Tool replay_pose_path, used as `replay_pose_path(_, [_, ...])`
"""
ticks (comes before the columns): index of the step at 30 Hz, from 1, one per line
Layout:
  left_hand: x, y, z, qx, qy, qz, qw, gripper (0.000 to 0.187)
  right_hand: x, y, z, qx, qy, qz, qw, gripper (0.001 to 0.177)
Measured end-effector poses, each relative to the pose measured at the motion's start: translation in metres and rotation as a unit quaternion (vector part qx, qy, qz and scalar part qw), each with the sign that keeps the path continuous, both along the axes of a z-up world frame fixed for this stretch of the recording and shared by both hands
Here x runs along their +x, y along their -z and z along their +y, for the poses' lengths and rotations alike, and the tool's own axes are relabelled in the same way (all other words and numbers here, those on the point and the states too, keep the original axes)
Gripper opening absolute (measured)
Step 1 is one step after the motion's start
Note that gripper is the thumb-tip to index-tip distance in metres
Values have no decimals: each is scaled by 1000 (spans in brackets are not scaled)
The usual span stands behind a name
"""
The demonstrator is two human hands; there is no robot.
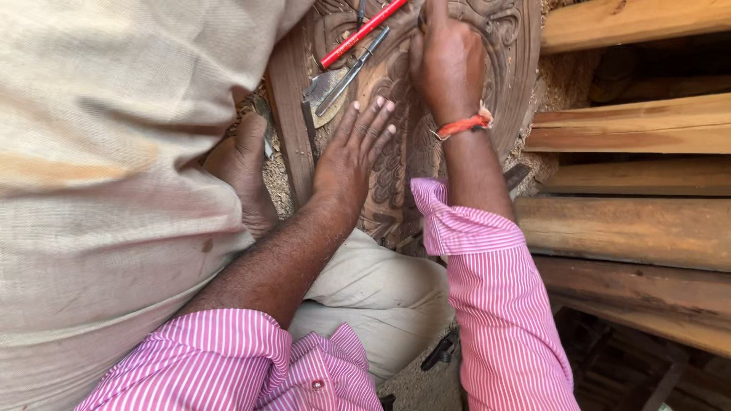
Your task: The person carves a floral design into a wooden panel using a chisel and a wooden mallet. They then use a piece of sandpaper to smooth the carved surface and remove wood shavings.
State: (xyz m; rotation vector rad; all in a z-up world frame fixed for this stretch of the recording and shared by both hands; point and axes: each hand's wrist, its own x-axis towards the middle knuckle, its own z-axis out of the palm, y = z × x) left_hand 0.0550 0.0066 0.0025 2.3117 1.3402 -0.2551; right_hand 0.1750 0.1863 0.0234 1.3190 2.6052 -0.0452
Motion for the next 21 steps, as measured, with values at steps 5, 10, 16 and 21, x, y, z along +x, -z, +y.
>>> replay_pose_path(5, [6, 1, -2, -6, -12, -12, 1000, 86, 10, 4, 16, 78, -15, 4, 997, 19])
replay_pose_path(10, [-2, -3, 2, -13, 8, -10, 1000, 87, 6, 2, 26, 37, -20, 14, 999, 19])
replay_pose_path(16, [-2, -3, 1, -26, 23, -5, 999, 95, 10, 8, 18, 25, 56, 9, 998, 22])
replay_pose_path(21, [0, -3, 2, -4, 2, -12, 1000, 87, 13, 9, 6, 70, 42, 50, 995, 25])
